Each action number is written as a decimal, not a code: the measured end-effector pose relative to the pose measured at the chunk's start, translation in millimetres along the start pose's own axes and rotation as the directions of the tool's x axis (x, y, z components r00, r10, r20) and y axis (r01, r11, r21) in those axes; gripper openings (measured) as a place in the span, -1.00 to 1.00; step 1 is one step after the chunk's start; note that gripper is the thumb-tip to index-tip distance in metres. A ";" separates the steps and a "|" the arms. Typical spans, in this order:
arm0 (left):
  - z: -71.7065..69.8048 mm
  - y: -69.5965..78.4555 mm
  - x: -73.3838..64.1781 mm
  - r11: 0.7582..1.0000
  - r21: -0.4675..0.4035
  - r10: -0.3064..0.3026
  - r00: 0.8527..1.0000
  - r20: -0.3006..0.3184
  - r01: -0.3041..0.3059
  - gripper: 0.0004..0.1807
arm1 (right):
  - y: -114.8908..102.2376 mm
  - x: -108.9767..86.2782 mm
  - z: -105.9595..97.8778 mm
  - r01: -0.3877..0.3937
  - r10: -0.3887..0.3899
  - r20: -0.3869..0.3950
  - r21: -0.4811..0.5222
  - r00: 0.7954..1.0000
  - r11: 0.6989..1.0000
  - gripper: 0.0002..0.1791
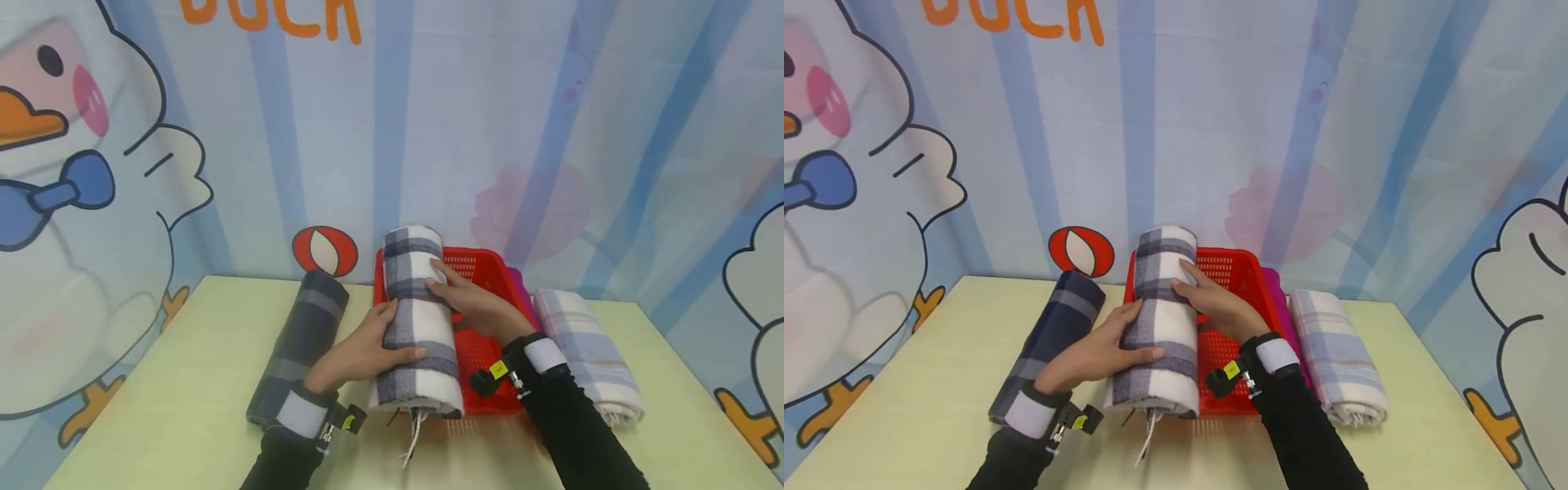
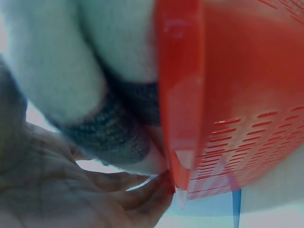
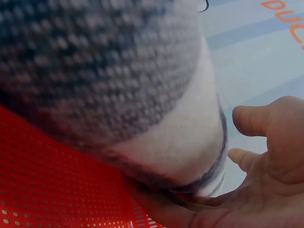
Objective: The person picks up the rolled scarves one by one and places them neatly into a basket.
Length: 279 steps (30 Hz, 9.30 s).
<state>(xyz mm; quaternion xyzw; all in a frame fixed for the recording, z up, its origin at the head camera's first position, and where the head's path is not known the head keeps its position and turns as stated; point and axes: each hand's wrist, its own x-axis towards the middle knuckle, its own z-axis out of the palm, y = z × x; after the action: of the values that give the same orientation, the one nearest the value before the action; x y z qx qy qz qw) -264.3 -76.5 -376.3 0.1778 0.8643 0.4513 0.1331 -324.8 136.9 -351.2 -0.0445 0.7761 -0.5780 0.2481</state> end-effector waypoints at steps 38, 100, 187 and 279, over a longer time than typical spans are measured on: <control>1.5 -5.2 2.0 0.996 0.088 0.016 1.000 -0.017 -0.014 0.09 | 22.7 49.5 -4.0 0.108 -0.105 -0.065 0.045 0.992 0.993 -0.22; -10.0 18.3 -25.4 0.910 0.381 0.175 0.984 0.007 -0.165 -0.33 | 24.5 52.7 -2.9 0.136 -0.143 -0.110 -0.068 0.984 0.988 -0.20; 3.9 52.9 25.7 0.540 0.810 -0.083 0.944 0.320 -0.227 -0.70 | 58.5 85.6 20.4 0.008 -0.024 -0.065 -0.242 0.998 0.970 -0.23; 7.4 56.1 29.8 0.513 0.806 -0.210 0.868 0.451 -0.295 -0.75 | 44.6 72.3 0.8 -0.048 0.054 -0.126 0.044 0.991 0.998 -0.37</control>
<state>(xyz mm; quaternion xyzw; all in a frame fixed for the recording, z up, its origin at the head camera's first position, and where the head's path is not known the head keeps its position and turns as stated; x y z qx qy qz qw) -277.8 -28.7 -336.1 0.3511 0.9022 -0.0931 0.2328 -377.9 125.0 -416.5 0.0173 0.7792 -0.5889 0.2139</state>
